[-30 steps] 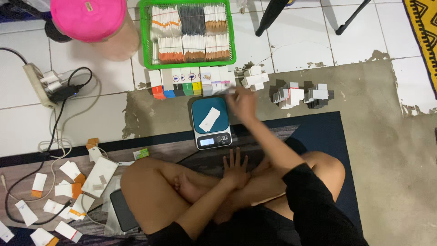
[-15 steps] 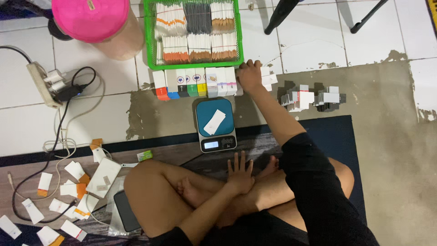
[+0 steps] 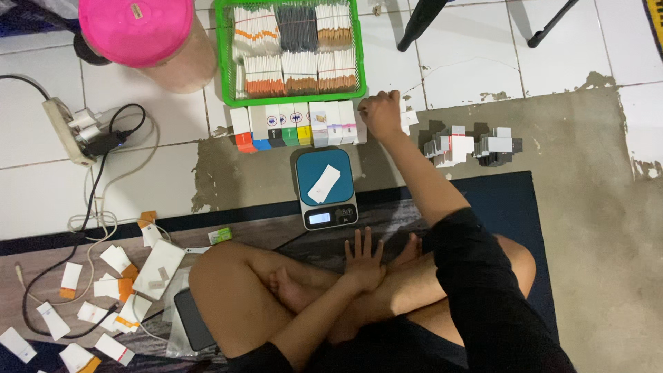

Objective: The person places small paper slips onto a scale by hand and luego moves them into sorted piles.

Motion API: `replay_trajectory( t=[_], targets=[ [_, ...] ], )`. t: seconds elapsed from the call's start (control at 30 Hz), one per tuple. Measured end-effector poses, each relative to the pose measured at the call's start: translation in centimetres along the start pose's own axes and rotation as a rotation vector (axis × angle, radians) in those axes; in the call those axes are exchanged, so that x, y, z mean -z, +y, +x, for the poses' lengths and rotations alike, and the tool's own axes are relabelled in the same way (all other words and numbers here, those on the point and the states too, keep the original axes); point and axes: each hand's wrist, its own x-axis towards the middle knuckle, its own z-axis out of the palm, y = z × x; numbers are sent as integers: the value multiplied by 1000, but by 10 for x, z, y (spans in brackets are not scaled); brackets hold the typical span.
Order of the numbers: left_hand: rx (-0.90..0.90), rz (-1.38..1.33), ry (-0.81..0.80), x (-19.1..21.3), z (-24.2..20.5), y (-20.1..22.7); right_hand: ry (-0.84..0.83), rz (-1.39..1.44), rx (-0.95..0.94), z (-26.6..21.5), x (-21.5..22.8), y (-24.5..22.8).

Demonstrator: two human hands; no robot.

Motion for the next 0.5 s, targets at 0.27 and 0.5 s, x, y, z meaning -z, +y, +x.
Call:
replay_trajectory(
  t=[0.27, 0.5],
  targets=[
    [1, -30, 19, 2, -5, 3, 180, 535, -152, -89, 91, -15],
    [15, -17, 45, -6, -1, 0, 49, 1120, -193, -140, 77, -79]
  ],
)
